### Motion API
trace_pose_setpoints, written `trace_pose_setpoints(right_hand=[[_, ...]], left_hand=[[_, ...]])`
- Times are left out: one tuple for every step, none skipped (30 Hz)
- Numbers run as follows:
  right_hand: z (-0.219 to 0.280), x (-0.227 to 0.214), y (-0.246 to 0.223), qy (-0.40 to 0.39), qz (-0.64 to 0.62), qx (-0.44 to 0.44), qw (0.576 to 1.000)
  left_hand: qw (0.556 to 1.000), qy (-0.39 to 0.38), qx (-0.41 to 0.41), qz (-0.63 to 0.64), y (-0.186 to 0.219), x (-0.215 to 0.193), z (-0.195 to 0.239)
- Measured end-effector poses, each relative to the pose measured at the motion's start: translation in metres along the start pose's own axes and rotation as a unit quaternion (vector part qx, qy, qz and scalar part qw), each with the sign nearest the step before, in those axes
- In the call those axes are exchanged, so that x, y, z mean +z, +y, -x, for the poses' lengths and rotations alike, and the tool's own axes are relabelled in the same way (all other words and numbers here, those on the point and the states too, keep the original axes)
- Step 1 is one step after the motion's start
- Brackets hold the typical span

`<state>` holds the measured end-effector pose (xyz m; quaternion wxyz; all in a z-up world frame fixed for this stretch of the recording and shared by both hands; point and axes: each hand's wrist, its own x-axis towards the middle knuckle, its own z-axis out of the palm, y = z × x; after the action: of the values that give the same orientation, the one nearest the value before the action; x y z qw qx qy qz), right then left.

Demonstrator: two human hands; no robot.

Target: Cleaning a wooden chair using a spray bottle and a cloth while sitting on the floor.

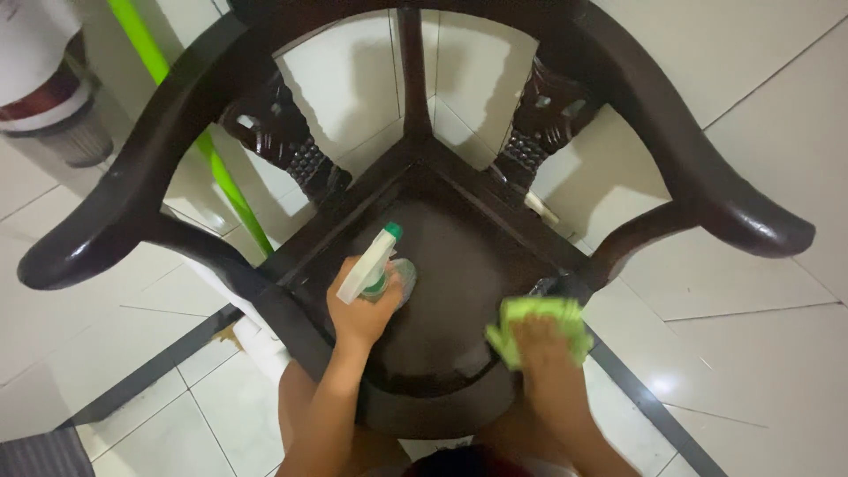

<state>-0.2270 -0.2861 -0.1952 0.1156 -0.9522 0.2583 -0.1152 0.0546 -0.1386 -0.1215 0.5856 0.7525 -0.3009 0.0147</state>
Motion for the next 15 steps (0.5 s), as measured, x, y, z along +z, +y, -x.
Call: trace_pose_setpoints(right_hand=[[-0.021, -0.035, -0.045, -0.002, -0.001, 0.002, 1.000], [-0.034, -0.076, -0.086, -0.007, -0.230, 0.233, 0.945], [-0.040, -0.121, -0.122, -0.009, -0.434, 0.440, 0.786], [-0.018, -0.084, -0.099, -0.009, -0.434, 0.443, 0.784], [0.001, -0.048, -0.075, -0.055, -0.252, 0.161, 0.953], [0.020, -0.011, -0.051, -0.095, -0.032, -0.143, 0.985], [-0.007, -0.044, -0.061, -0.096, -0.033, -0.142, 0.985], [-0.035, -0.076, -0.071, -0.054, -0.404, 0.014, 0.913], [-0.060, -0.108, -0.080, -0.002, -0.705, 0.172, 0.688], [-0.063, -0.084, -0.040, -0.004, -0.704, 0.176, 0.688], [-0.067, -0.059, 0.000, 0.050, -0.418, 0.061, 0.905], [-0.071, -0.035, 0.040, 0.098, -0.070, -0.063, 0.991], [-0.061, -0.034, 0.030, 0.096, -0.072, -0.063, 0.991], [-0.052, -0.033, 0.019, 0.119, -0.030, -0.034, 0.992], [-0.044, -0.033, 0.009, 0.142, 0.012, -0.006, 0.990]], left_hand=[[1.000, -0.003, -0.002, -0.001, -0.001, 0.000, -0.002], [1.000, -0.003, 0.010, -0.009, -0.002, 0.001, -0.004], [1.000, -0.004, 0.023, -0.016, -0.003, 0.003, -0.006], [1.000, -0.008, 0.022, -0.016, 0.001, 0.002, -0.004], [1.000, 0.004, 0.022, -0.007, 0.005, 0.003, -0.005], [1.000, 0.015, 0.022, 0.003, 0.009, 0.004, -0.005], [1.000, 0.014, 0.021, 0.002, 0.009, 0.003, -0.007], [0.999, 0.019, 0.034, -0.016, 0.009, 0.003, -0.008], [0.998, 0.022, 0.044, -0.033, 0.010, 0.003, -0.007], [0.998, 0.020, 0.040, -0.033, 0.010, 0.004, -0.005], [1.000, 0.010, 0.024, -0.014, 0.010, 0.004, -0.005], [1.000, 0.001, 0.008, 0.006, 0.011, 0.003, -0.005], [1.000, 0.001, 0.007, 0.004, 0.008, 0.003, -0.006], [0.999, 0.004, 0.037, -0.011, 0.006, 0.003, -0.006], [0.997, 0.008, 0.066, -0.026, 0.003, 0.003, -0.007]])
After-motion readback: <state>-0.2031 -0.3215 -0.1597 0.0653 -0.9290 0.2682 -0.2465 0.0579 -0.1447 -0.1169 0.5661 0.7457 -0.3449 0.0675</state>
